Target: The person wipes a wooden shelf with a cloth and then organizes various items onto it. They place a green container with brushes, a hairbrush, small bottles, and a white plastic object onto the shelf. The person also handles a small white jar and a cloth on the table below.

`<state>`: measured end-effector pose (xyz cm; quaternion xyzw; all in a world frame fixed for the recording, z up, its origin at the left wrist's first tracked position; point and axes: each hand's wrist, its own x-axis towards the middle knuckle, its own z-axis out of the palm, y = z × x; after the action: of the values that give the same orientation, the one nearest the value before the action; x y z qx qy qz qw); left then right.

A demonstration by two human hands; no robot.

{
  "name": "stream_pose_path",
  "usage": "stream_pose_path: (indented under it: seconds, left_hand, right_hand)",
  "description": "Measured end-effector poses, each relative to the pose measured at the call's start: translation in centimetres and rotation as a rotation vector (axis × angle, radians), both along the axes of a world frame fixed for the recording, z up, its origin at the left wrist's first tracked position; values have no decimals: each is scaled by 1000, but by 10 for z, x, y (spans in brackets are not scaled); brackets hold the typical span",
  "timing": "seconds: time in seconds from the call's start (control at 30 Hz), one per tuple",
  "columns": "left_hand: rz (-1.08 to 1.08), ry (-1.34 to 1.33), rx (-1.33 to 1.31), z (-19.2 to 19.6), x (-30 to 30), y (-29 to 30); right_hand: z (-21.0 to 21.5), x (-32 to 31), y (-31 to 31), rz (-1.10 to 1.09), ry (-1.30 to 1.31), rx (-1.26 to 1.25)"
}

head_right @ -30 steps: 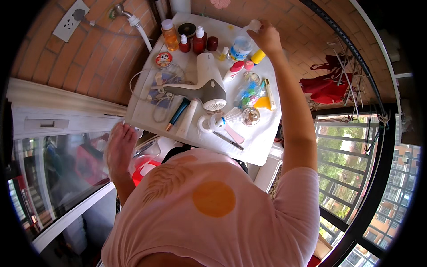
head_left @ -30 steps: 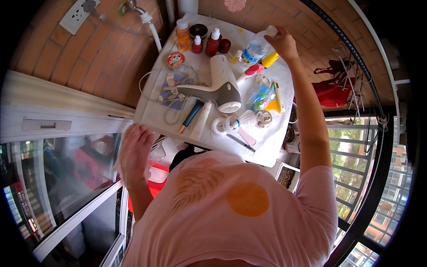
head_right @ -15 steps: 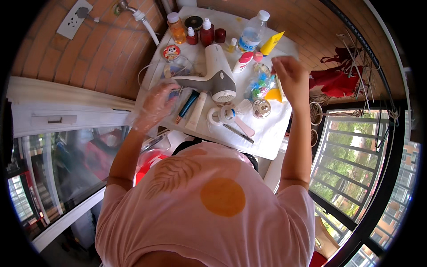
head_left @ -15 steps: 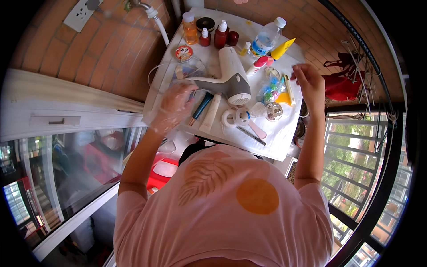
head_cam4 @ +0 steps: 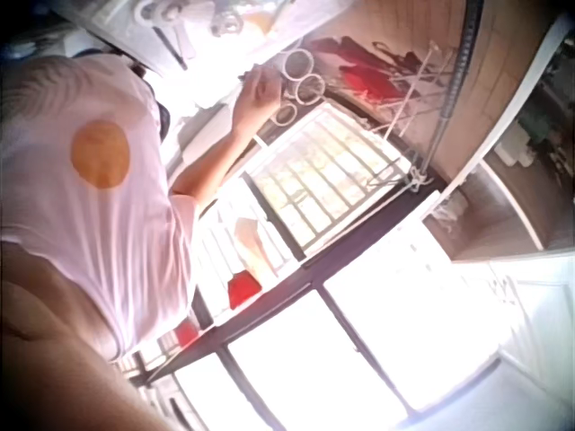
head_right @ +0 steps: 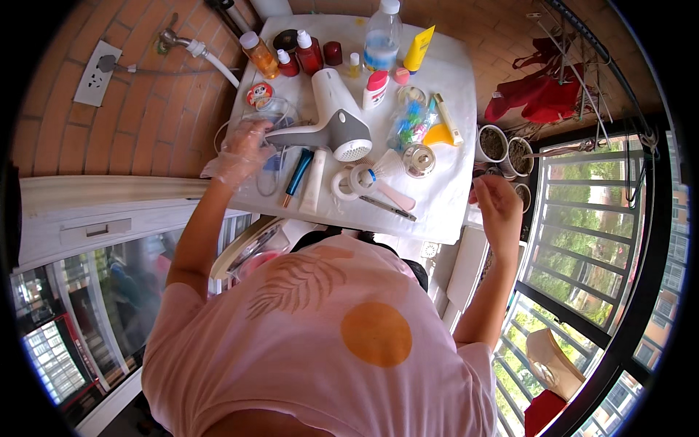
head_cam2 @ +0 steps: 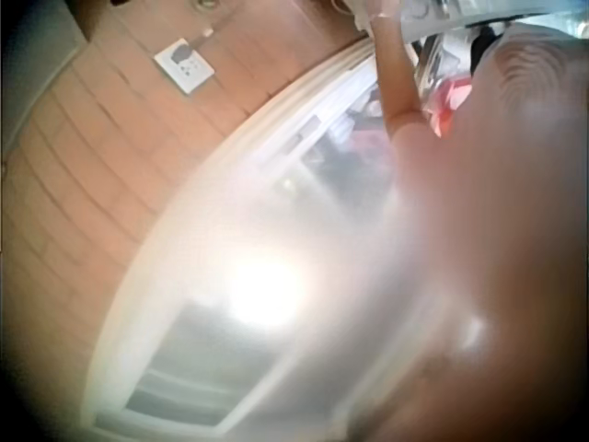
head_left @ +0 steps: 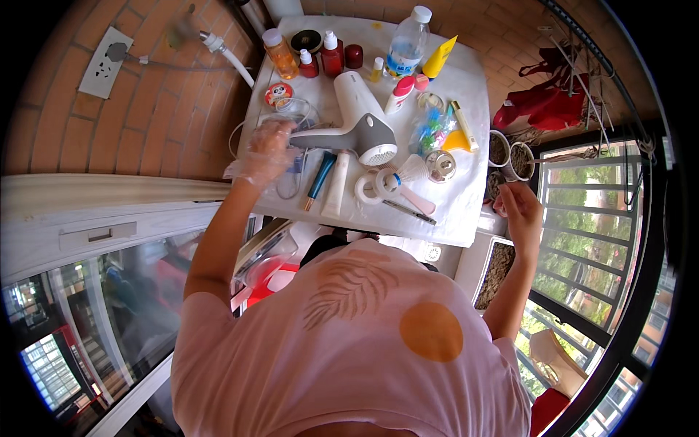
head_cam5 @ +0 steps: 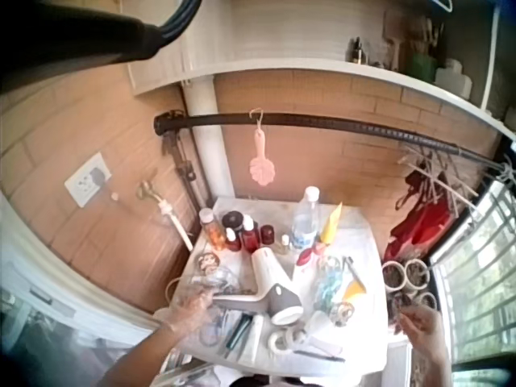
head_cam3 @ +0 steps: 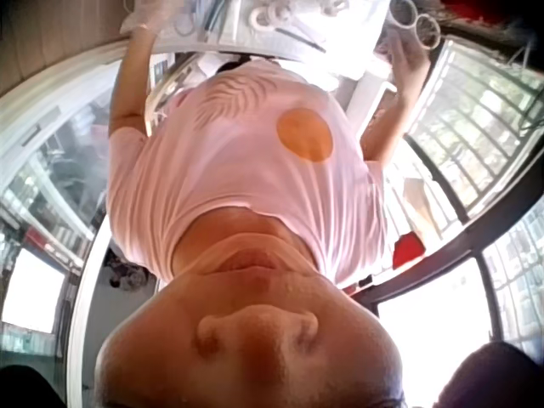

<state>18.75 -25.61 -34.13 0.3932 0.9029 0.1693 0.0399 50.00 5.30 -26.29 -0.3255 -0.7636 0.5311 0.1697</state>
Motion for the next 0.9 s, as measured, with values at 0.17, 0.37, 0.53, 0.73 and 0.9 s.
stream_pose_path:
  seconds: [0.17, 0.37, 0.53, 0.73, 0.9]
  left_hand:
    - [-91, -3, -66, -1, -2, 3]
    - [-190, 55, -146, -22, 0, 35]
    - [-225, 26, -217, -27, 1, 49]
    - [-208, -47, -214, -32, 0, 56]
    - [-235, -59, -244, -35, -9, 55]
  right_hand:
    - [-12, 13, -10, -11, -52, -20]
    - [-13, 8, -26, 11, -50, -84]
    - [-19, 11, -29, 20, -61, -110]
    - [-24, 15, -37, 46, -78, -120]
    - [-25, 18, -38, 42, -77, -130]
